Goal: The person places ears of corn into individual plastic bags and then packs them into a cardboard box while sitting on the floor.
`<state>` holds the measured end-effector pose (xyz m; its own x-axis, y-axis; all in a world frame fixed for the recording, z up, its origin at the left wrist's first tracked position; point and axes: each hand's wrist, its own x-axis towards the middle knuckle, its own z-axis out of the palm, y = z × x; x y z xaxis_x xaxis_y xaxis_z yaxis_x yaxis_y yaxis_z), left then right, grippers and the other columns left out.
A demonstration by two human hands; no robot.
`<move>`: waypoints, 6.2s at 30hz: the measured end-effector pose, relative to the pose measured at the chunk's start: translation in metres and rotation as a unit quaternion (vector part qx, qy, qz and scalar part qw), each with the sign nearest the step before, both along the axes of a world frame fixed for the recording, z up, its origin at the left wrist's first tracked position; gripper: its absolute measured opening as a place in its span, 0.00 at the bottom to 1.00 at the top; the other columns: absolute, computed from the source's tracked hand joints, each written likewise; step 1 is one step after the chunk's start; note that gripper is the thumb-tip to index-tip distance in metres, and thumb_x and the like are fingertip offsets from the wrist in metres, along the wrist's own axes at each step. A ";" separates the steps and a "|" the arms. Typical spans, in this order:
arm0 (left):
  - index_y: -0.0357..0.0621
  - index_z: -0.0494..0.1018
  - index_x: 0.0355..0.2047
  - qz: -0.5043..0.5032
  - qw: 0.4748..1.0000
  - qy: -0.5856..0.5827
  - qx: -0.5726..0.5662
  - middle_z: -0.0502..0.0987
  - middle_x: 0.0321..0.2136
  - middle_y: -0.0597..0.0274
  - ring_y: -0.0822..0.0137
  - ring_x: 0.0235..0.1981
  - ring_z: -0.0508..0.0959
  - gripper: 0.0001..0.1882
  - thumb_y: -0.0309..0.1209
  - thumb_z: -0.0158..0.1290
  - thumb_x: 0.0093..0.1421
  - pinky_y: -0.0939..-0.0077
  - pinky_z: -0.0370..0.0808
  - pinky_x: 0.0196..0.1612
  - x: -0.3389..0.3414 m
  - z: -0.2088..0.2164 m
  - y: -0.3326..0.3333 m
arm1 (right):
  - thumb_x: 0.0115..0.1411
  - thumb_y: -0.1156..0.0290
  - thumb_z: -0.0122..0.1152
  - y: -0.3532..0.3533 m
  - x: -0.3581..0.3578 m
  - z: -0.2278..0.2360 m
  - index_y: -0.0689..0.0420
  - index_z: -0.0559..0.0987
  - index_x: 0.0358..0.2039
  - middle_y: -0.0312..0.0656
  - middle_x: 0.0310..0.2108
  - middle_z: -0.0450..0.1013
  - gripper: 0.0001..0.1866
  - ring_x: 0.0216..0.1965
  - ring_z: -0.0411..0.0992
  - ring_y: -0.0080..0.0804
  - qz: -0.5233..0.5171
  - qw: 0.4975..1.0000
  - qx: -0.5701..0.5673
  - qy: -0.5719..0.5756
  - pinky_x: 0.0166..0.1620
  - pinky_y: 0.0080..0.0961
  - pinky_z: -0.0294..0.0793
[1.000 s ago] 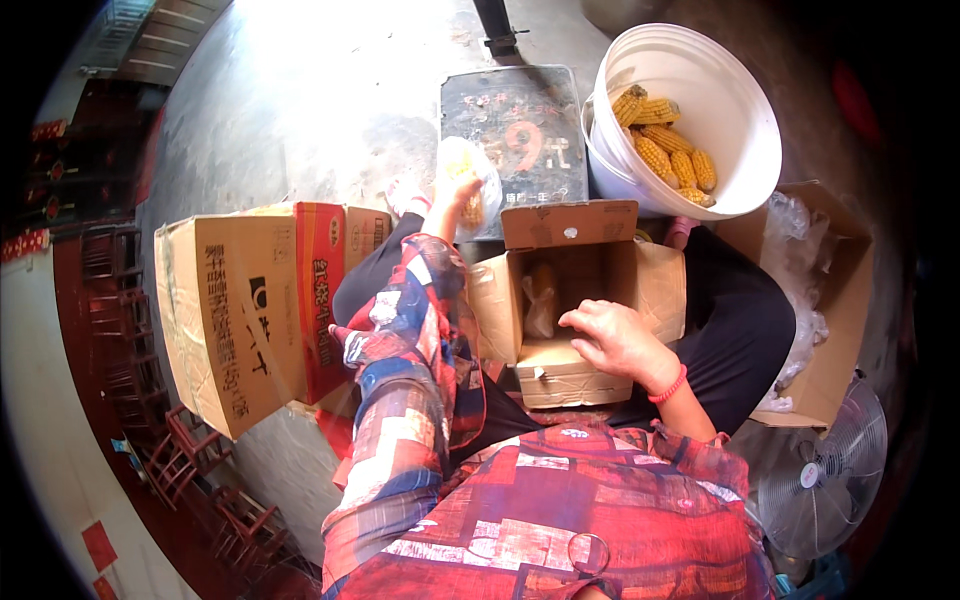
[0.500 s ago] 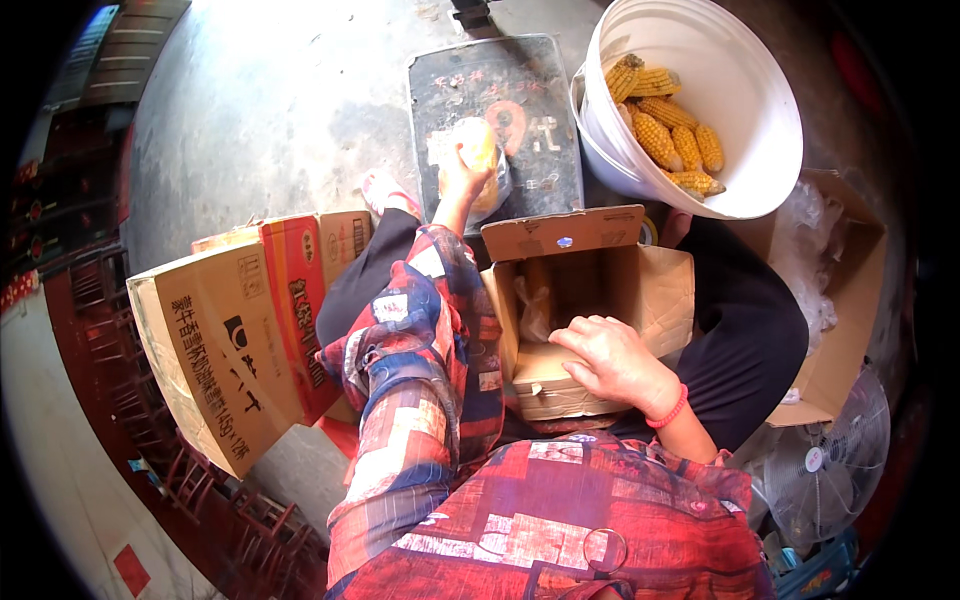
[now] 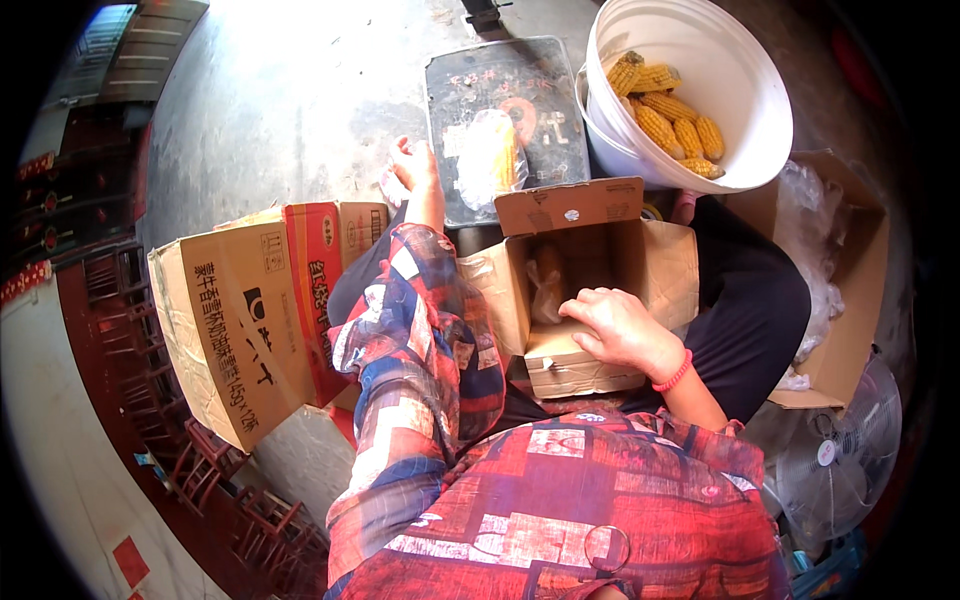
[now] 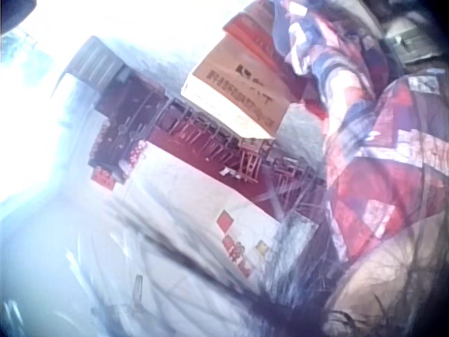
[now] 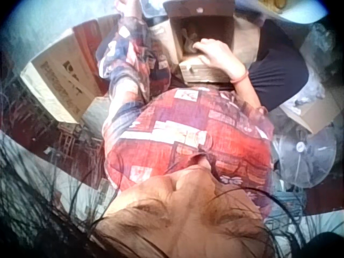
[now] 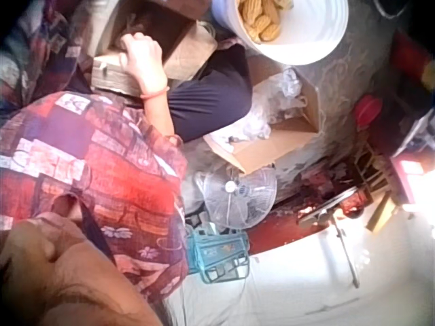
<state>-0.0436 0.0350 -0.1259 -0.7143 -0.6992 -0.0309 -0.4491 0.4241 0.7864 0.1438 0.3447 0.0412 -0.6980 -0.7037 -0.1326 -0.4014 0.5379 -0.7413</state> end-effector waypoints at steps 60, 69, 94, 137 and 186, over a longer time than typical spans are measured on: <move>0.34 0.65 0.49 -0.509 0.661 -0.526 0.166 0.74 0.39 0.54 0.70 0.40 0.72 0.30 0.40 0.52 0.48 0.81 0.69 0.41 0.142 0.109 0.190 | 0.41 0.73 0.59 -0.017 0.066 0.029 0.61 0.80 0.24 0.47 0.26 0.76 0.09 0.32 0.75 0.43 0.232 0.966 0.065 -0.093 0.34 0.34 0.74; 0.36 0.66 0.49 -0.590 0.610 -0.529 -0.007 0.74 0.40 0.55 0.69 0.41 0.72 0.27 0.39 0.50 0.52 0.80 0.68 0.44 0.139 0.043 0.230 | 0.38 0.66 0.64 -0.022 0.058 0.018 0.52 0.82 0.26 0.37 0.28 0.77 0.11 0.32 0.76 0.34 0.180 0.972 0.120 -0.093 0.31 0.31 0.75; 0.38 0.67 0.51 -0.645 0.687 -0.300 0.146 0.74 0.45 0.59 0.69 0.44 0.73 0.20 0.37 0.47 0.61 0.78 0.67 0.48 0.153 0.119 0.149 | 0.53 0.76 0.54 0.203 0.024 0.104 0.61 0.77 0.34 0.39 0.29 0.74 0.07 0.31 0.71 0.24 -0.409 0.896 -0.120 0.127 0.36 0.19 0.69; 0.39 0.71 0.44 -0.527 0.803 -0.227 0.158 0.75 0.27 0.66 0.77 0.25 0.73 0.14 0.32 0.50 0.59 0.84 0.71 0.29 0.126 0.143 0.085 | 0.56 0.70 0.58 0.451 0.116 -0.007 0.59 0.73 0.31 0.36 0.26 0.73 0.06 0.25 0.72 0.24 -0.762 0.567 -0.308 -0.053 0.29 0.22 0.75; 0.37 0.68 0.49 -0.555 0.636 -0.184 0.503 0.73 0.42 0.65 0.75 0.43 0.70 0.29 0.45 0.55 0.53 0.80 0.65 0.48 0.127 0.168 0.099 | 0.56 0.75 0.57 0.029 -0.029 0.008 0.60 0.74 0.44 0.35 0.36 0.73 0.13 0.37 0.68 0.19 -0.159 0.908 -0.303 -0.242 0.43 0.20 0.69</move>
<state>0.0834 0.1344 0.0417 -0.5655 0.7360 -0.3721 -0.5443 0.0059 0.8389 0.1146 0.3742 0.0492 -0.8418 -0.5228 -0.1345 0.1549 0.0047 -0.9879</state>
